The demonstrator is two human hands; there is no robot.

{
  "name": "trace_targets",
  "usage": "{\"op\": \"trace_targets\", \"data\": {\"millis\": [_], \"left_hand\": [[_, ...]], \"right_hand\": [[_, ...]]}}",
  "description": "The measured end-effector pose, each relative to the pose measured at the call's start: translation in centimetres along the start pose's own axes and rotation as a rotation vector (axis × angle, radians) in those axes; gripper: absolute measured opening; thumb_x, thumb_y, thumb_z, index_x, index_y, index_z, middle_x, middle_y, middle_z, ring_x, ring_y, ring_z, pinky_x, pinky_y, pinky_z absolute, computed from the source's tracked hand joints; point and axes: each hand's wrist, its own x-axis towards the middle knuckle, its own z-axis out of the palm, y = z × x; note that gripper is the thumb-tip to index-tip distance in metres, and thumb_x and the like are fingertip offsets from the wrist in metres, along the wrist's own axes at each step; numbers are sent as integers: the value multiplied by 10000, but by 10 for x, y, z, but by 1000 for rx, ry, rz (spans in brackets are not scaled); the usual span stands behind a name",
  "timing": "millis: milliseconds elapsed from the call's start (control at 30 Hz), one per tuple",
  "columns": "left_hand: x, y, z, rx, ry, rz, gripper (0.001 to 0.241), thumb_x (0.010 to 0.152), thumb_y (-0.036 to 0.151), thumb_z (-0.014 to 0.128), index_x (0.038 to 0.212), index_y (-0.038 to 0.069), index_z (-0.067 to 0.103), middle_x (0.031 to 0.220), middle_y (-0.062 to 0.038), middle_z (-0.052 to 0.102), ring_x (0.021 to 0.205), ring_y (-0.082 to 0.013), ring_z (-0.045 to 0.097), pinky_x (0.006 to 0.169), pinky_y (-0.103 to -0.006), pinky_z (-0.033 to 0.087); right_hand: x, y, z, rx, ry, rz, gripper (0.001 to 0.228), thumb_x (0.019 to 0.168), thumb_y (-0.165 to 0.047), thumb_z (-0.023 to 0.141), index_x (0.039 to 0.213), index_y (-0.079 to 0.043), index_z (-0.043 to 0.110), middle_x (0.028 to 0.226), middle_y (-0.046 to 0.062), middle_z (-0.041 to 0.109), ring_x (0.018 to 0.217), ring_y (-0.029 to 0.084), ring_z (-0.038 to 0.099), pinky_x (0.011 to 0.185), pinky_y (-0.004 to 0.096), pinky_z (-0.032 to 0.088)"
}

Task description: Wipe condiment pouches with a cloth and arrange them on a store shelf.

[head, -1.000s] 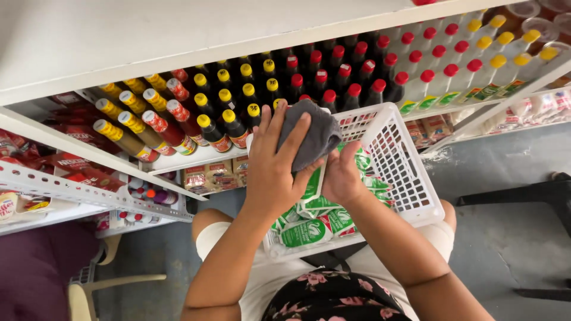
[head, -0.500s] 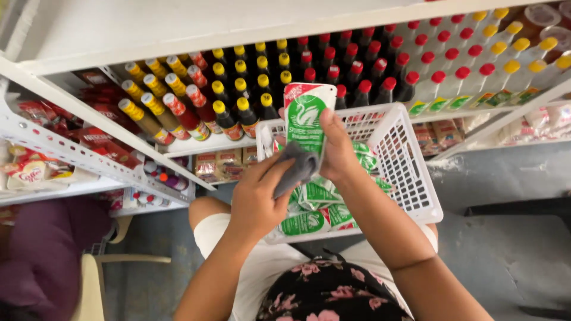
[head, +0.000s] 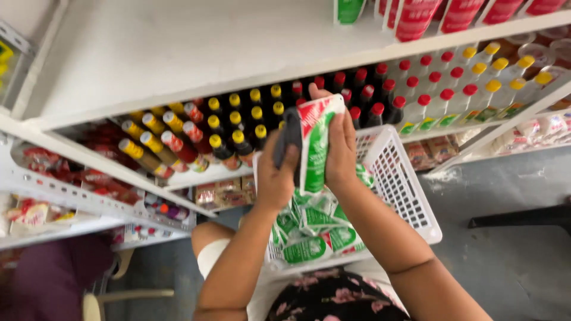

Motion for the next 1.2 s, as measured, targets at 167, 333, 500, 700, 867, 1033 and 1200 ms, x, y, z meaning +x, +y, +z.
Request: {"op": "trace_targets", "data": {"millis": [167,333,500,700,867,1033,1200], "left_hand": [[-2,-26,-12,97,-175,-51,445,1056,371,634,1303,1,634,1066,-49,748,968,-114,659,881,-272,538],[39,11,-35,-287,-58,89,874,774,520,899,1393,-14,591,1227,-44,692,1104,-148,651,976,-306,526],[105,105,-5,-158,-226,172,768,762,275,981,1360,-1,586,1284,-53,691,1220,-169,663,1142,-318,515],[170,128,32,75,-331,249,501,768,64,961,1172,24,670,1104,-52,755,1038,-157,708,1005,-326,578],[206,120,51,230,-237,567,396,778,28,954,1083,13,701,1044,-51,771,972,-163,750,925,-326,593],[244,104,58,46,-240,491,271,813,22,911,1001,-6,718,967,-50,778,892,-181,760,872,-327,621],[274,74,70,1,-274,337,235,823,32,894,997,-11,742,959,-61,790,870,-181,758,851,-333,624]], "right_hand": [[23,-14,-35,-220,3,-80,367,1174,-299,456,1343,5,571,1267,70,705,1123,122,645,1032,276,508],[60,-46,-39,-252,60,-219,344,1155,-291,507,1293,2,622,1133,1,688,1020,57,616,933,230,505],[90,-45,-37,-381,-35,-203,335,1163,-274,531,1218,25,671,1054,-8,694,933,48,581,862,224,483],[134,-68,-33,-368,-88,-306,347,1148,-278,529,1232,28,670,1099,14,727,1000,59,641,922,242,516],[150,-87,-48,-340,-57,-151,261,1166,-276,556,1107,-40,651,952,-7,664,883,85,627,791,269,561],[120,-86,-51,-1053,84,-586,134,1074,-102,679,1136,7,631,1143,116,664,1061,223,698,871,334,622],[113,-78,-48,-1344,-105,-615,216,963,-82,741,1149,7,676,1167,171,635,1115,366,635,971,456,516]]}}
